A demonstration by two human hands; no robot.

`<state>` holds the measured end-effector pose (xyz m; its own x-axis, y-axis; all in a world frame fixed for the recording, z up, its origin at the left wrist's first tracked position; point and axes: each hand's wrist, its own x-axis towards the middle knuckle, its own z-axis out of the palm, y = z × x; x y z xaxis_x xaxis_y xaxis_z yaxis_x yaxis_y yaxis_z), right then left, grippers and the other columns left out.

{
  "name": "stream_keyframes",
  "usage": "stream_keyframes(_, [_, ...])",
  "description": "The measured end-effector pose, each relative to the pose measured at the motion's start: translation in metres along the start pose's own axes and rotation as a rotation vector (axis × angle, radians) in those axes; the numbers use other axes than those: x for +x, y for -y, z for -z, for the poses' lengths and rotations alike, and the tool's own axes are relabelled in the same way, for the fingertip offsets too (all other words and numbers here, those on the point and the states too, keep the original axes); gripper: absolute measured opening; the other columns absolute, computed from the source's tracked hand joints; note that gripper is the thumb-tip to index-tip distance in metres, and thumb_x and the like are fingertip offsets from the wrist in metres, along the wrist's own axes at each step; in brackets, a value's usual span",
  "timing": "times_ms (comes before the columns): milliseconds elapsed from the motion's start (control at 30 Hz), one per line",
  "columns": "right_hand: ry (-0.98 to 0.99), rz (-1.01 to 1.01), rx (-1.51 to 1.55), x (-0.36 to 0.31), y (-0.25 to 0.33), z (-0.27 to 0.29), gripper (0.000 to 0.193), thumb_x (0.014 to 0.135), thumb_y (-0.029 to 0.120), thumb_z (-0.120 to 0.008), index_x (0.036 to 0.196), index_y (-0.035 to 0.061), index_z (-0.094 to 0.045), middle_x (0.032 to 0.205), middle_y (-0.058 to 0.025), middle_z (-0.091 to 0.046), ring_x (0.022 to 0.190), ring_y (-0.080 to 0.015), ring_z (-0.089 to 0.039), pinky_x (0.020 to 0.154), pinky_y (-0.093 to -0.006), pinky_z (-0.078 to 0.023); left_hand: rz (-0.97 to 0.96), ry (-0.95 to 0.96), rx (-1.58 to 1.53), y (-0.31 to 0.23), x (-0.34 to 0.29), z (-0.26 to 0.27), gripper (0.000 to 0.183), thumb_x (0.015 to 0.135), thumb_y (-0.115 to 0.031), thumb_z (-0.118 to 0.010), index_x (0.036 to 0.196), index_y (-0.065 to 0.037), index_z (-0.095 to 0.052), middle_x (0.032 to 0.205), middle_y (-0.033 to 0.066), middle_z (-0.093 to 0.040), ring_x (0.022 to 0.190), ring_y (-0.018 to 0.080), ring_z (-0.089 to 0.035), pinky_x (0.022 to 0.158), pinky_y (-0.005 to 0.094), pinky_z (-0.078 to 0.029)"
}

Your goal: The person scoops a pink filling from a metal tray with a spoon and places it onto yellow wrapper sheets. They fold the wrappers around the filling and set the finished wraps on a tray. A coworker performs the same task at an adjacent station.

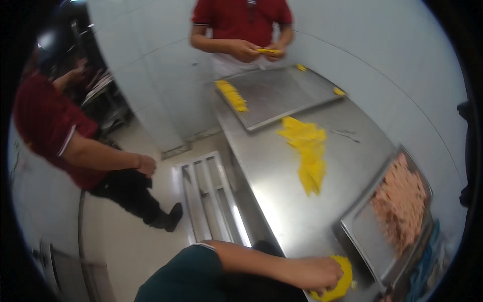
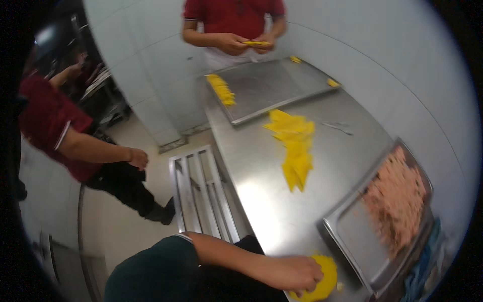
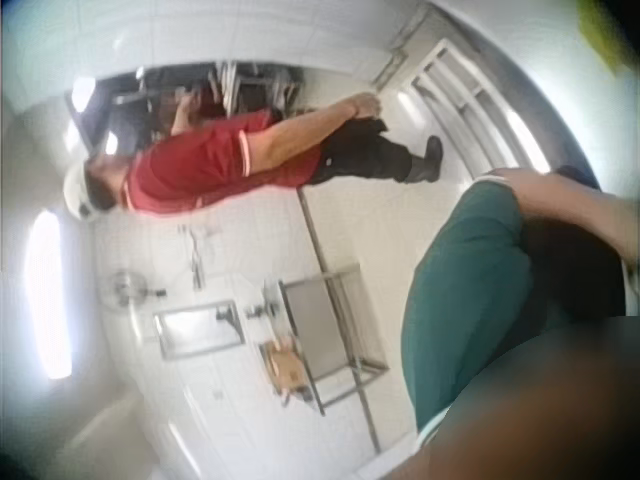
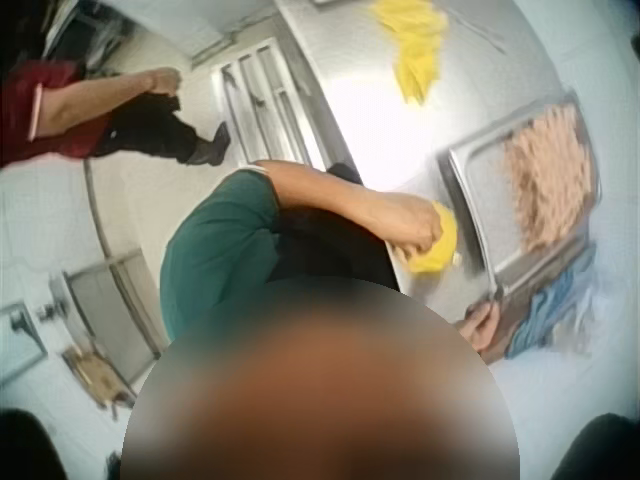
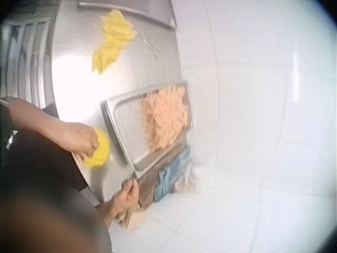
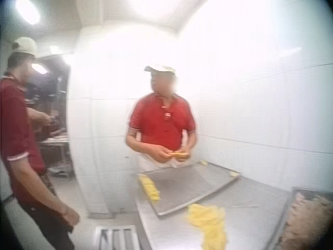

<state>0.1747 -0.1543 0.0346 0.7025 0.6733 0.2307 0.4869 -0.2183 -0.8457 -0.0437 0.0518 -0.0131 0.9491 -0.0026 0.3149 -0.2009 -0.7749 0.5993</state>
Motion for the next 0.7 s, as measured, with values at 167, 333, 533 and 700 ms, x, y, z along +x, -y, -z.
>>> stream_keyframes(167, [0.134, -0.066, 0.170, 0.008, -0.015, 0.004, 0.028, 0.104, 0.017, -0.061, 0.122, -0.0033, -0.061, 0.087, -0.0032, -0.060, 0.077, -0.0111, -0.052, 0.069, -0.0252, -0.044, 0.019, -0.130, 0.139, -0.010, 0.008, -0.005, 0.030, 0.091, -0.030, -0.062, 0.071, -0.007, -0.067, 0.077, 0.0134, -0.067, 0.075, 0.0390, -0.064, 0.065, 0.0486, -0.051])
stream_keyframes(333, [0.120, -0.008, 0.207, 0.011, -0.013, 0.004, 0.026, 0.104, 0.015, -0.060, 0.121, -0.0041, -0.061, 0.090, -0.0045, -0.062, 0.079, -0.0117, -0.054, 0.070, -0.0259, -0.045, 0.308, -0.315, -0.543, 0.004, 0.003, 0.003, 0.023, 0.098, -0.029, -0.062, 0.097, -0.006, -0.060, 0.093, 0.0105, -0.060, 0.090, 0.0262, -0.060, 0.081, 0.0375, -0.049])
stream_keyframes(533, [0.050, 0.004, 0.016, 0.030, 0.014, -0.001, 0.025, 0.100, 0.014, -0.066, 0.116, -0.0053, -0.067, 0.093, -0.0089, -0.065, 0.076, -0.0160, -0.057, 0.069, -0.0288, -0.048, 0.499, -0.736, -1.609, 0.032, -0.026, 0.011, 0.027, 0.107, -0.019, -0.048, 0.128, -0.003, -0.054, 0.117, 0.0104, -0.063, 0.108, 0.0192, -0.064, 0.098, 0.0374, -0.053])
stream_keyframes(700, [0.160, 0.373, -0.266, 0.092, 0.032, -0.025, 0.023, 0.089, -0.003, -0.064, 0.111, -0.0037, -0.071, 0.078, -0.0108, -0.061, 0.072, -0.0204, -0.059, 0.067, -0.0312, -0.045, 0.254, -0.873, -2.100, 0.043, -0.055, -0.001, 0.054, 0.109, -0.037, -0.041, 0.147, 0.001, -0.043, 0.143, 0.0193, -0.055, 0.129, 0.0334, -0.057, 0.112, 0.0489, -0.043])
